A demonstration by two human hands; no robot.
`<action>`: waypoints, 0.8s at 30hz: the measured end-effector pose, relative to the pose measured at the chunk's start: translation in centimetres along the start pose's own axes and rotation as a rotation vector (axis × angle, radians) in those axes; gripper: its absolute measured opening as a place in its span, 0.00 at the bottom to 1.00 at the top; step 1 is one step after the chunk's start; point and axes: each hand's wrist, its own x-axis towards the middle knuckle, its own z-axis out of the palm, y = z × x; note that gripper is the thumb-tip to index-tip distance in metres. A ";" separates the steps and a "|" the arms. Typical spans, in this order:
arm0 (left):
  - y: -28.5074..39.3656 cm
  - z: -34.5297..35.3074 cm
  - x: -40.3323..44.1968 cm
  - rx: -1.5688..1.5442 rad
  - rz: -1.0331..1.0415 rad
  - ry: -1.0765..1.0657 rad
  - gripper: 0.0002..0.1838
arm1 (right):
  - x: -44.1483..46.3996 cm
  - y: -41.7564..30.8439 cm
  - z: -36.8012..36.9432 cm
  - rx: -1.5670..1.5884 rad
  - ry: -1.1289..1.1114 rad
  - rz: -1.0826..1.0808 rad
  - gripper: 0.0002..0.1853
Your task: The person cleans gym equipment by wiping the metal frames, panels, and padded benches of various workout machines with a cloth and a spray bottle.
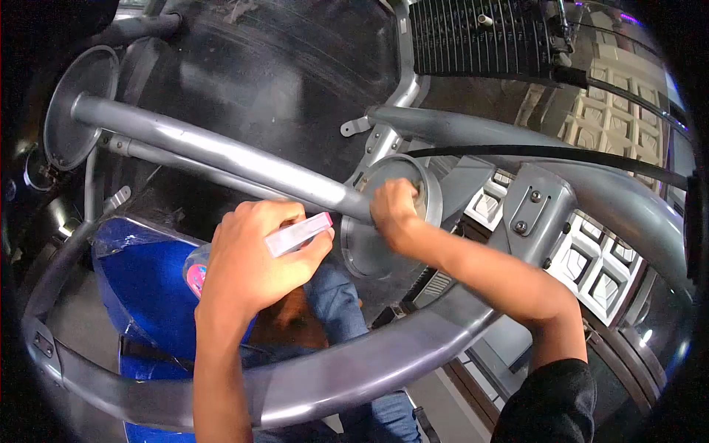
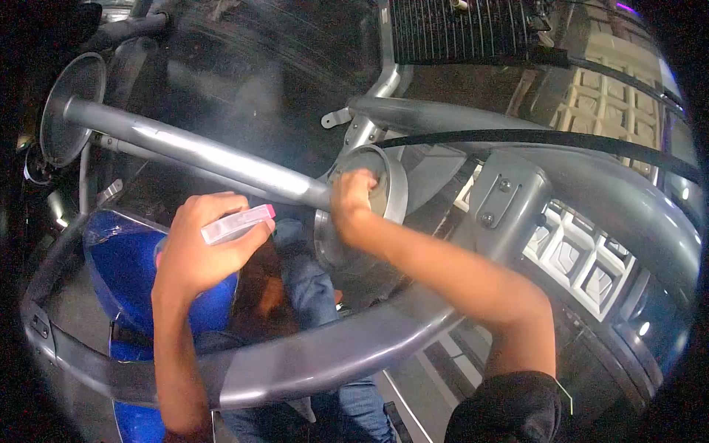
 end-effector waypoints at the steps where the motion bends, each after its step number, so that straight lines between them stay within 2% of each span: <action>1: 0.0 -0.1 -0.1 -0.004 0.002 0.003 0.16 | -1.4 0.6 -1.2 0.053 -0.099 -0.133 0.09; 2: 0.0 -0.1 -0.1 -0.013 0.004 0.021 0.16 | -2.4 0.7 -1.9 0.106 -0.198 -0.265 0.09; 4: -0.1 0.0 -0.3 -0.025 0.005 0.041 0.15 | -4.1 -0.6 -1.8 0.099 -0.147 -0.251 0.09; 6: -0.2 0.3 -0.7 0.030 0.161 0.257 0.15 | -4.7 -2.5 -0.5 0.143 -0.089 -0.245 0.10; 7: -0.3 0.6 -0.7 0.028 0.163 0.256 0.15 | -4.2 -3.7 0.3 0.142 -0.090 -0.244 0.10; 9: -0.5 0.9 -0.5 0.025 0.207 0.322 0.15 | -3.3 -5.1 -0.8 0.250 -0.369 -0.378 0.12; 10: -0.3 0.5 -0.5 0.026 0.206 0.323 0.15 | -3.4 -5.3 -0.7 0.244 -0.292 -0.514 0.15; 12: 0.4 -0.4 -0.4 -0.027 0.044 0.088 0.16 | -2.7 -7.2 0.9 0.239 -0.223 -0.515 0.15; 13: 0.5 -0.5 -0.4 -0.028 0.042 0.089 0.16 | -2.1 -8.4 1.9 0.233 -0.154 -0.517 0.15; 14: 0.5 -0.5 -0.4 -0.047 0.040 0.085 0.16 | -0.8 -9.4 2.0 0.325 -0.258 -0.423 0.15; 15: 0.5 -0.5 -0.4 -0.065 0.037 0.080 0.16 | 0.4 -10.3 2.7 0.325 -0.257 -0.425 0.15; 21: 0.1 -0.2 -0.3 -0.023 0.076 0.079 0.15 | 7.0 -17.4 9.0 0.472 -0.305 -0.123 0.12; 22: 0.2 -0.1 -0.3 -0.023 0.075 0.077 0.15 | 5.4 -15.6 7.6 0.347 -0.184 -0.185 0.12; 24: 0.3 0.1 -0.4 -0.022 0.096 0.094 0.15 | 4.5 -16.2 8.4 0.294 -0.115 -0.164 0.13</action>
